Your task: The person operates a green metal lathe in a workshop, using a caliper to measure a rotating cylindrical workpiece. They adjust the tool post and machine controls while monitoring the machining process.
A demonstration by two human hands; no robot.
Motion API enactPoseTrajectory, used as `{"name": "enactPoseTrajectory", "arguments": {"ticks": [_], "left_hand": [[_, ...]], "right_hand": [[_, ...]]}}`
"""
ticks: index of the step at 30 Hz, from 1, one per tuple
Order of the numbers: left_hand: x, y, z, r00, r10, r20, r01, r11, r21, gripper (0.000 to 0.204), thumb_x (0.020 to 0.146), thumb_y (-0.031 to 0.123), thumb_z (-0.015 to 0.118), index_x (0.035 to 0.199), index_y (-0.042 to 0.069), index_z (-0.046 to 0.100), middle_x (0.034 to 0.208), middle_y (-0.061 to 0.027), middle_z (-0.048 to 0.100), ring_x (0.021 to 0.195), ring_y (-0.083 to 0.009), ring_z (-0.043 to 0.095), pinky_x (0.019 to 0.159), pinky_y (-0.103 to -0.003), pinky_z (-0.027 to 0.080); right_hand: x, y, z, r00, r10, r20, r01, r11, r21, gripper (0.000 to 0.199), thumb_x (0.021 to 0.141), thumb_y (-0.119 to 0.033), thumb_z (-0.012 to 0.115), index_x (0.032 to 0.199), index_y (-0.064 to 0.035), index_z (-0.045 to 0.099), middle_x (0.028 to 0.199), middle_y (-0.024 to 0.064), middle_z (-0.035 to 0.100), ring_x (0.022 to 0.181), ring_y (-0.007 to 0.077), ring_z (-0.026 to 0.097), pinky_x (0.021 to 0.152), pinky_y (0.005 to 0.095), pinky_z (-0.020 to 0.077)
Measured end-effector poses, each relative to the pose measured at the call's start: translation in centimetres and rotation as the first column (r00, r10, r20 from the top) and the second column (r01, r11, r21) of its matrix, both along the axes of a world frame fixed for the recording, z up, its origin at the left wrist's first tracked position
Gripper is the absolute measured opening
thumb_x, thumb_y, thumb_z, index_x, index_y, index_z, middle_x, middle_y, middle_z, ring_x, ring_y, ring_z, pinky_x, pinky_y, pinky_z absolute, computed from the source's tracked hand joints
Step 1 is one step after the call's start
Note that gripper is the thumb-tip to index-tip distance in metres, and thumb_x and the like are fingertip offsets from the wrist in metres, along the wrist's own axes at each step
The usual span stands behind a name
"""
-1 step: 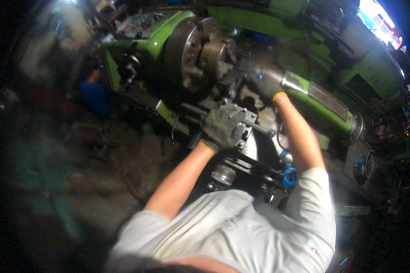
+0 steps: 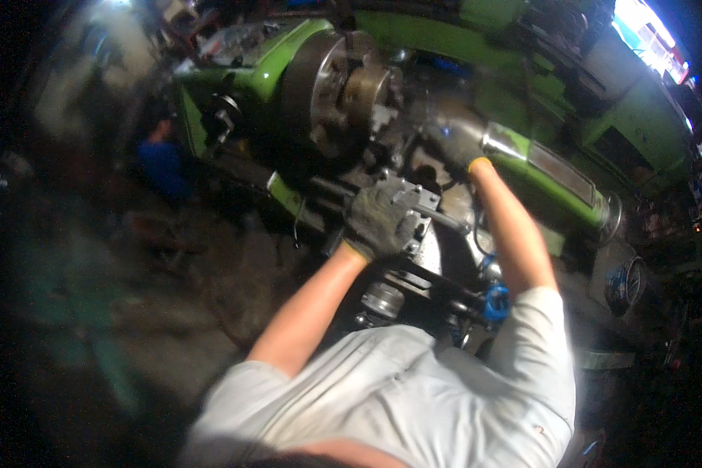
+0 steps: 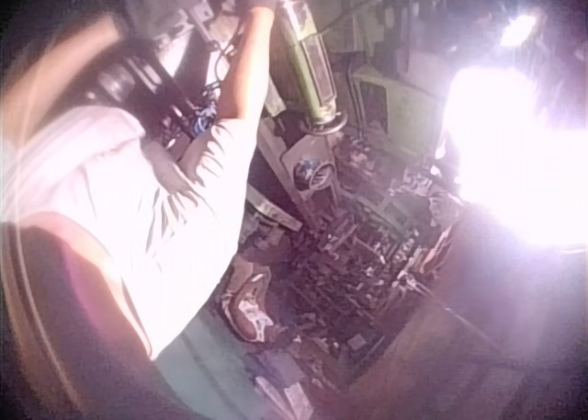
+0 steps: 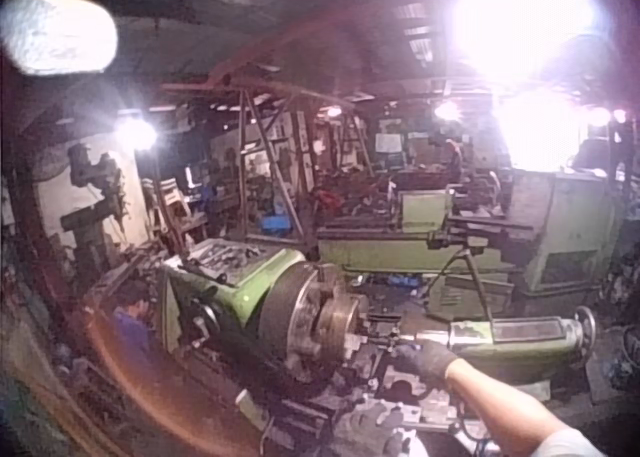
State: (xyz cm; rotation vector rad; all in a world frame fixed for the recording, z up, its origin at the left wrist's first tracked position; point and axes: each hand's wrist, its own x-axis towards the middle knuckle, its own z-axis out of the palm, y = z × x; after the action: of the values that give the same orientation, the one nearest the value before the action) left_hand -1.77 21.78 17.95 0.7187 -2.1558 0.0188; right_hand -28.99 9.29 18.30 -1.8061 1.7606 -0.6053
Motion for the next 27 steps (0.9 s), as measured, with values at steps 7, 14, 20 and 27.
{"name": "enactPoseTrajectory", "arguments": {"ticks": [7,14,20,27], "left_hand": [[0.1,-0.2,-0.4,1.000,0.008,0.021,-0.008,1.000,-0.007,0.040,0.090,0.031,0.064,0.125,0.013,0.068,0.127,-0.0155,0.065,0.120,-0.0364,0.060,0.097,-0.053,0.048],[0.1,-0.2,-0.1,0.999,0.012,0.039,-0.011,1.000,-0.026,0.041,0.091,0.032,0.063,0.127,0.014,0.068,0.127,-0.0152,0.065,0.120,-0.0364,0.061,0.097,-0.054,0.048],[0.0,-0.2,0.5,1.000,-0.004,0.008,0.005,0.999,-0.048,0.042,0.090,0.032,0.064,0.128,0.014,0.068,0.126,-0.0163,0.065,0.116,-0.0365,0.062,0.097,-0.053,0.048],[0.1,-0.2,0.3,1.000,0.009,0.020,-0.008,1.000,-0.028,0.044,0.090,0.033,0.065,0.130,0.014,0.068,0.127,-0.0168,0.064,0.120,-0.0369,0.061,0.099,-0.054,0.047]], "right_hand": [[2.2,2.3,1.0,0.963,-0.010,-0.270,-0.065,0.962,-0.267,0.066,0.097,-0.060,0.058,0.141,-0.0101,0.057,0.112,0.0309,0.071,0.102,0.0445,0.071,0.095,0.0484,0.0529],[3.7,4.4,2.5,0.926,0.002,-0.377,-0.028,0.998,-0.063,0.076,0.088,-0.049,0.073,0.150,-0.0135,0.047,0.127,0.0263,0.067,0.115,0.0439,0.066,0.099,0.0501,0.0518],[4.3,5.0,1.6,0.910,0.004,-0.414,-0.080,0.983,-0.165,0.084,0.079,-0.042,0.081,0.150,-0.0126,0.048,0.135,0.0227,0.065,0.120,0.0419,0.064,0.100,0.0489,0.0525],[5.2,5.0,1.8,0.867,0.021,-0.499,-0.140,0.969,-0.203,0.077,0.077,-0.039,0.082,0.140,-0.0094,0.052,0.130,0.0237,0.066,0.116,0.0420,0.066,0.095,0.0503,0.0541]]}}
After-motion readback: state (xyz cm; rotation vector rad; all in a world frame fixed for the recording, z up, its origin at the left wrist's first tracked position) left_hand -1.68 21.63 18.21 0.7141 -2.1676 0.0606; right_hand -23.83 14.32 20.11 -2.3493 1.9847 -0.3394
